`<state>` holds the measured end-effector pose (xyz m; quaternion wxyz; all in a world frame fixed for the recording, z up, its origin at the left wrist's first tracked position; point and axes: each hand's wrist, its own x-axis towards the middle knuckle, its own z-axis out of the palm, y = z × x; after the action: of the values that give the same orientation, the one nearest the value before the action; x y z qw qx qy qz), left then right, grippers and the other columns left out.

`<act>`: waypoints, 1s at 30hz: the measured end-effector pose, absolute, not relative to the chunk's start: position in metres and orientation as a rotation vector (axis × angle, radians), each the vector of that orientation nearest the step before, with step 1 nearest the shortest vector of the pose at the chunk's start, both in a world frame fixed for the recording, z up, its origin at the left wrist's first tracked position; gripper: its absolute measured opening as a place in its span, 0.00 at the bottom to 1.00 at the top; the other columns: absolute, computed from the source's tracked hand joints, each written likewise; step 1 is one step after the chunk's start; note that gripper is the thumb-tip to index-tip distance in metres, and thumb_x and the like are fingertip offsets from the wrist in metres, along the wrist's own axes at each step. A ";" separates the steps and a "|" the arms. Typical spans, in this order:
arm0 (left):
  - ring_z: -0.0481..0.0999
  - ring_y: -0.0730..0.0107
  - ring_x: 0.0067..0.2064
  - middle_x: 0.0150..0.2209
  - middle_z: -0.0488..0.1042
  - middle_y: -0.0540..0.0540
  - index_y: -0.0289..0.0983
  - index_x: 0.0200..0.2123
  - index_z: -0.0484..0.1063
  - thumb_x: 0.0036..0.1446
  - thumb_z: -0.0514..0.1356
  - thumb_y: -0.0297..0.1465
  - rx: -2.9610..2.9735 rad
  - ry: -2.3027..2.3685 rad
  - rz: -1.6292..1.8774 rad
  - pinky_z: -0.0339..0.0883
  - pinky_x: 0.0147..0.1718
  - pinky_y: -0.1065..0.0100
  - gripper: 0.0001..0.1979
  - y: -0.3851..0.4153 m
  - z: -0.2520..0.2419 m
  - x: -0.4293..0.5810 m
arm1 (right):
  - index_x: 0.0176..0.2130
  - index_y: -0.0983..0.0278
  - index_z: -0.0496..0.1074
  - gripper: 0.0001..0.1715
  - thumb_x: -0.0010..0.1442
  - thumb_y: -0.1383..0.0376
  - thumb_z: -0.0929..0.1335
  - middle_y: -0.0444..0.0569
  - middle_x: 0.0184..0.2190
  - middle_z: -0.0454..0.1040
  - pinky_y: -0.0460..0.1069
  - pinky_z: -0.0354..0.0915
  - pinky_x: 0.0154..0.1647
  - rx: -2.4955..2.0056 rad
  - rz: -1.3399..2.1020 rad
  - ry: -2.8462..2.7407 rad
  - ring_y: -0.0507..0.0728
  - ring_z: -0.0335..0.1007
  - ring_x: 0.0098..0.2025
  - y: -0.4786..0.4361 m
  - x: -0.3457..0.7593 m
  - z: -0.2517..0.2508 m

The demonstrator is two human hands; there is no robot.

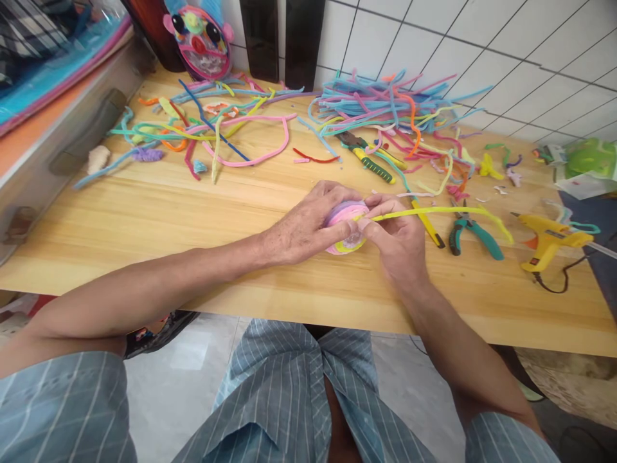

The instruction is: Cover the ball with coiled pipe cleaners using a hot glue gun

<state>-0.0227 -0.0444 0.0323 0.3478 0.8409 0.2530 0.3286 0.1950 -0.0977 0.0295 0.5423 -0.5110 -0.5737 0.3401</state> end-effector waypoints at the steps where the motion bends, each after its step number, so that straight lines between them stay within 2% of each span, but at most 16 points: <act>1: 0.76 0.50 0.67 0.64 0.79 0.38 0.40 0.66 0.75 0.78 0.59 0.48 2.174 0.651 0.861 0.71 0.71 0.48 0.24 -0.045 0.032 -0.022 | 0.32 0.56 0.79 0.08 0.55 0.60 0.80 0.48 0.48 0.81 0.58 0.73 0.60 -1.213 0.816 -1.359 0.63 0.77 0.57 -0.098 0.195 0.030; 9: 0.77 0.51 0.66 0.64 0.79 0.37 0.39 0.66 0.72 0.75 0.60 0.41 2.161 0.744 0.942 0.72 0.70 0.49 0.22 -0.053 0.026 -0.021 | 0.32 0.56 0.79 0.09 0.55 0.59 0.80 0.48 0.48 0.81 0.58 0.74 0.59 -1.189 0.868 -1.296 0.62 0.77 0.56 -0.100 0.197 0.029; 20: 0.73 0.50 0.71 0.68 0.76 0.35 0.39 0.69 0.69 0.77 0.60 0.42 2.176 0.725 1.113 0.68 0.74 0.45 0.24 -0.062 0.011 -0.015 | 0.32 0.56 0.77 0.08 0.56 0.60 0.79 0.48 0.49 0.81 0.60 0.73 0.63 -1.201 0.821 -1.302 0.63 0.78 0.58 -0.099 0.194 0.026; 30: 0.69 0.47 0.75 0.70 0.72 0.33 0.40 0.74 0.67 0.76 0.59 0.43 2.209 0.733 1.025 0.65 0.77 0.40 0.29 -0.062 0.010 -0.019 | 0.31 0.55 0.78 0.08 0.56 0.60 0.79 0.48 0.49 0.82 0.63 0.72 0.65 -1.237 0.776 -1.342 0.65 0.77 0.59 -0.100 0.196 0.025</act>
<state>-0.0193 -0.0617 0.0098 0.2946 0.8301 0.2753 0.3853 0.1960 -0.0997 0.0249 0.5473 -0.5222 -0.5662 0.3275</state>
